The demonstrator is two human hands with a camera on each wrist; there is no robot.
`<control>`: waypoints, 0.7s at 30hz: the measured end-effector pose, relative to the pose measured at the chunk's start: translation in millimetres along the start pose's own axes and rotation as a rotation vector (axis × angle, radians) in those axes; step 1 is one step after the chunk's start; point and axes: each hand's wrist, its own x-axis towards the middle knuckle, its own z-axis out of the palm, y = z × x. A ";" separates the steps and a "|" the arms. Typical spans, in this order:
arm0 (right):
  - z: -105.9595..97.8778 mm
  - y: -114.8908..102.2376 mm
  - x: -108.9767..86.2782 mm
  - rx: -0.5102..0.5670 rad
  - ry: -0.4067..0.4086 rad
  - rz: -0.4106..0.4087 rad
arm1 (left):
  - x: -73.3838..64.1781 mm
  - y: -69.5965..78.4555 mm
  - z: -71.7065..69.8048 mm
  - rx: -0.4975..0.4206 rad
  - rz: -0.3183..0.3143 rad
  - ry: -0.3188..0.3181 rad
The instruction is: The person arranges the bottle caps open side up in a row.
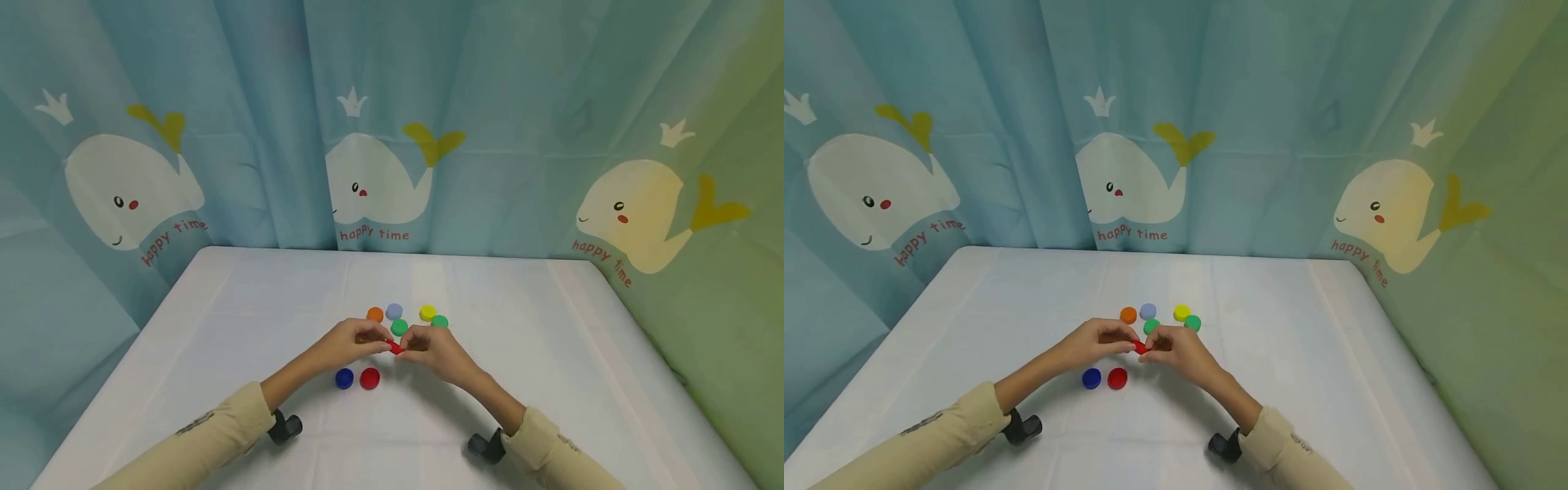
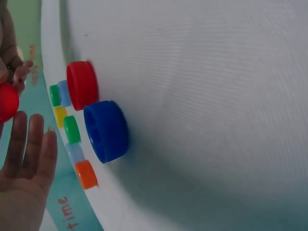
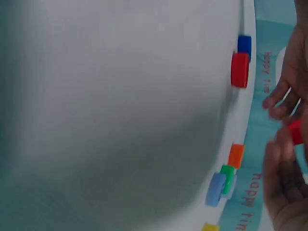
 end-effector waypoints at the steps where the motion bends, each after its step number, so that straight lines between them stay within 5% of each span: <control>1: 0.8 -1.1 -1.6 -0.046 -0.006 -0.017 | 0.2 -0.5 1.0 0.013 0.006 -0.012; 7: 4.5 -2.2 -5.9 -0.240 -0.021 -0.102 | 0.7 -2.1 6.1 0.094 0.006 -0.029; 15: 8.4 -2.9 -7.3 -0.411 -0.058 -0.070 | 3.2 -2.9 5.9 0.279 -0.003 -0.089; 21: 13.7 -2.0 -6.5 -0.479 -0.114 -0.059 | 3.5 -7.1 6.8 0.325 0.011 -0.158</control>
